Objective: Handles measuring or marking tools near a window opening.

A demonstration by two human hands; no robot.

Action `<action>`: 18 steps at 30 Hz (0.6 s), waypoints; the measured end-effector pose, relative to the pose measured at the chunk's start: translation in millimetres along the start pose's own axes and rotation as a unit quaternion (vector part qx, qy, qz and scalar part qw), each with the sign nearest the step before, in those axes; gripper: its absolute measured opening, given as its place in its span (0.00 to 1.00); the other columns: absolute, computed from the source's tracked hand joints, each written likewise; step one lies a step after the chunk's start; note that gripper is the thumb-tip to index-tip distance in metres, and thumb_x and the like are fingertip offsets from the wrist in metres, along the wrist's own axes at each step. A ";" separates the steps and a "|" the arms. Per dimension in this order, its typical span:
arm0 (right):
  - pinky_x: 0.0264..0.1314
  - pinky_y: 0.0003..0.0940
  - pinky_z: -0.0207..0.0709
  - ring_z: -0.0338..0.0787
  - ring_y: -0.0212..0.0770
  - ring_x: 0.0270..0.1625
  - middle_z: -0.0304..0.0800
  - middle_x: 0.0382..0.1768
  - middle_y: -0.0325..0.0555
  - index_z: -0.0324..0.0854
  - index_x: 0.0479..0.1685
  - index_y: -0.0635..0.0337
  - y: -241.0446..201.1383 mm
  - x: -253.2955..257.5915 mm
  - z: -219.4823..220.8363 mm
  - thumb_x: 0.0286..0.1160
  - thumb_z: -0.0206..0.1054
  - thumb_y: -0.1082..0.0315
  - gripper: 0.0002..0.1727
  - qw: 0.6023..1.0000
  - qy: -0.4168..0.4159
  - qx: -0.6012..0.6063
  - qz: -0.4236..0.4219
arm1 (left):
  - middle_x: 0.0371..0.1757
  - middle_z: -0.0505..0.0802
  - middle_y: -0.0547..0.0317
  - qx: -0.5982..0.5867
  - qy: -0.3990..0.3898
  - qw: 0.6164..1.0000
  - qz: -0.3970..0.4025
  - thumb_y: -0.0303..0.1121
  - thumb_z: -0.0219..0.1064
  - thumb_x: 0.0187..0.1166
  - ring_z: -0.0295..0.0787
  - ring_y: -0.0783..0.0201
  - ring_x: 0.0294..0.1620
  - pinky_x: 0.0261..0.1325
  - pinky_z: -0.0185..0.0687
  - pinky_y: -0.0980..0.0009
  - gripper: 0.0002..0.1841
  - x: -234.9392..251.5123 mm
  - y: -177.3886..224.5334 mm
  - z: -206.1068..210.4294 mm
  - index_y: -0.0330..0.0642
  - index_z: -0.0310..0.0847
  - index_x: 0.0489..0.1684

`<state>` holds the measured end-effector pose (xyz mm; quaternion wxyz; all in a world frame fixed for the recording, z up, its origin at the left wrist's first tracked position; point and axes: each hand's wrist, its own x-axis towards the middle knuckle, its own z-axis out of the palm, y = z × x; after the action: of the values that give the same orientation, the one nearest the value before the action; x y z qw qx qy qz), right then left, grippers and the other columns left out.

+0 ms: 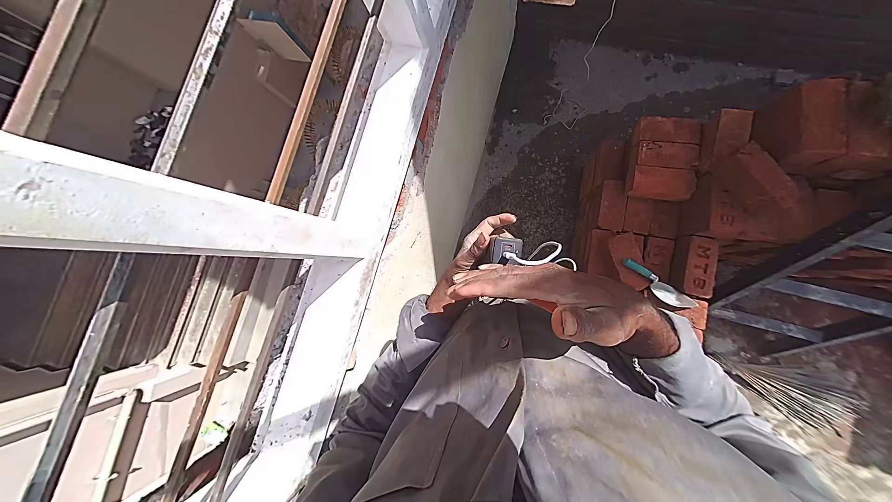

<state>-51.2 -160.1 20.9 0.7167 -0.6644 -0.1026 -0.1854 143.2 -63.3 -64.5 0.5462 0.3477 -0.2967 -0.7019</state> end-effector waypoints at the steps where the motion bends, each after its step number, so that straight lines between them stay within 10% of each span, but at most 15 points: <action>1: 0.97 0.46 0.52 0.67 0.47 0.89 0.79 0.78 0.56 0.68 0.82 0.74 0.4 -0.4 0.3 0.83 0.34 0.26 0.55 1.000 0.000 0.003 -0.001 | 0.48 0.93 0.71 0.000 0.002 1.000 -0.002 0.51 0.65 0.84 0.89 0.81 0.45 0.54 0.84 0.83 0.25 -0.3 0.5 0.9 0.58 0.75 0.79; 18: 0.97 0.46 0.53 0.67 0.48 0.89 0.77 0.80 0.57 0.68 0.82 0.74 1.1 -1.9 1.1 0.84 0.35 0.27 0.54 1.000 0.001 -0.004 -0.004 | 0.49 0.93 0.72 0.006 0.015 1.000 -0.001 0.52 0.64 0.84 0.89 0.81 0.47 0.57 0.84 0.82 0.25 -1.9 2.1 5.2 0.57 0.76 0.78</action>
<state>-52.5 -158.7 19.2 0.7134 -0.6668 -0.1034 -0.1894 140.5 -61.7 -59.5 0.5479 0.3622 -0.2922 -0.6952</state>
